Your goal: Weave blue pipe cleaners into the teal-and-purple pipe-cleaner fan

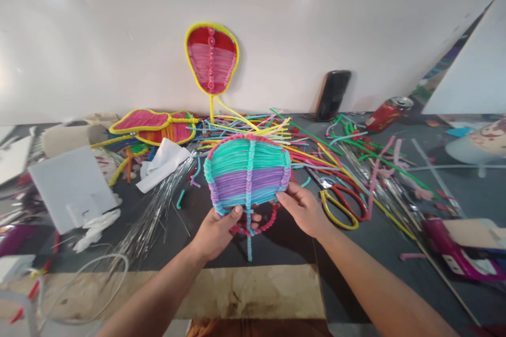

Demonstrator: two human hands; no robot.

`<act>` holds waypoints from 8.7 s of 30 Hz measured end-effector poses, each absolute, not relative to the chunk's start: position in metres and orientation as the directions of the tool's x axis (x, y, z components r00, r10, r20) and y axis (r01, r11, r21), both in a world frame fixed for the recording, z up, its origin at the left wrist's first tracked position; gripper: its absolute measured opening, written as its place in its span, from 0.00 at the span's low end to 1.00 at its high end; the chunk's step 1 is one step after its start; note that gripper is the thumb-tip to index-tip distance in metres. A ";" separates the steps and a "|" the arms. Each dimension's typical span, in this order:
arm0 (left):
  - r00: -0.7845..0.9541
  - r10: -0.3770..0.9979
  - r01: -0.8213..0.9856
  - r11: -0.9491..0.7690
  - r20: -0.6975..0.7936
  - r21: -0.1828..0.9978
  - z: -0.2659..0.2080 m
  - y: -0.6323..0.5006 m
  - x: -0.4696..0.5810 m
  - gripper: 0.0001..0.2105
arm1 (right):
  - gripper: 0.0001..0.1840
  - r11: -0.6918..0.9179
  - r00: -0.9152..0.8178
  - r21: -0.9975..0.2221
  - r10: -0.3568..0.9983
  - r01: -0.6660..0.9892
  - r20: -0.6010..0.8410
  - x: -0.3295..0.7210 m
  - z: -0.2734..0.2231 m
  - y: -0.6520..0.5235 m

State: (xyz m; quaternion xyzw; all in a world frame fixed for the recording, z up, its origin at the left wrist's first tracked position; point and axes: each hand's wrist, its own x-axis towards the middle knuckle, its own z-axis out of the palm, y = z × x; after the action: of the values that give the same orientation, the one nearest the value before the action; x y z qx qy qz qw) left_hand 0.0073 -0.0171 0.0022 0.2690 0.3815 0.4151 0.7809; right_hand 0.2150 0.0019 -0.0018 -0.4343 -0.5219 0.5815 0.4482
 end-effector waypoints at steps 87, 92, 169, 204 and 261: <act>0.275 0.848 -0.344 0.527 -0.454 0.777 -0.001 -0.005 0.004 0.10 | 0.10 0.693 -0.421 -0.555 0.720 0.459 0.551 0.200 0.000 -0.017; 0.250 0.853 -0.302 0.518 -0.458 0.800 -0.001 -0.003 0.002 0.10 | 0.10 0.575 -0.314 -0.640 0.817 0.509 0.484 0.204 -0.009 -0.013; 0.153 0.969 -0.062 0.206 -0.195 0.977 0.009 0.017 -0.024 0.19 | 0.17 -0.163 -0.203 -0.984 0.964 0.070 -0.174 0.224 -0.007 0.008; -0.009 0.992 -0.066 0.124 -0.125 0.990 0.002 0.019 -0.025 0.19 | 0.15 -0.297 -0.320 -0.937 0.919 -0.184 -0.229 0.223 -0.003 0.009; 0.213 0.897 -0.208 0.428 -0.387 0.879 -0.005 -0.007 0.010 0.19 | 0.05 0.735 -0.530 -0.268 0.649 0.623 0.546 0.180 -0.006 -0.028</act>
State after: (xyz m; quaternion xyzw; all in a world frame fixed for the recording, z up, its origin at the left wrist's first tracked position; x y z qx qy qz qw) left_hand 0.0104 -0.0066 -0.0051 0.3559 0.4841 0.3990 0.6926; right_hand 0.1800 -0.0284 -0.0056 -0.3637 -0.8744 0.0198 0.3206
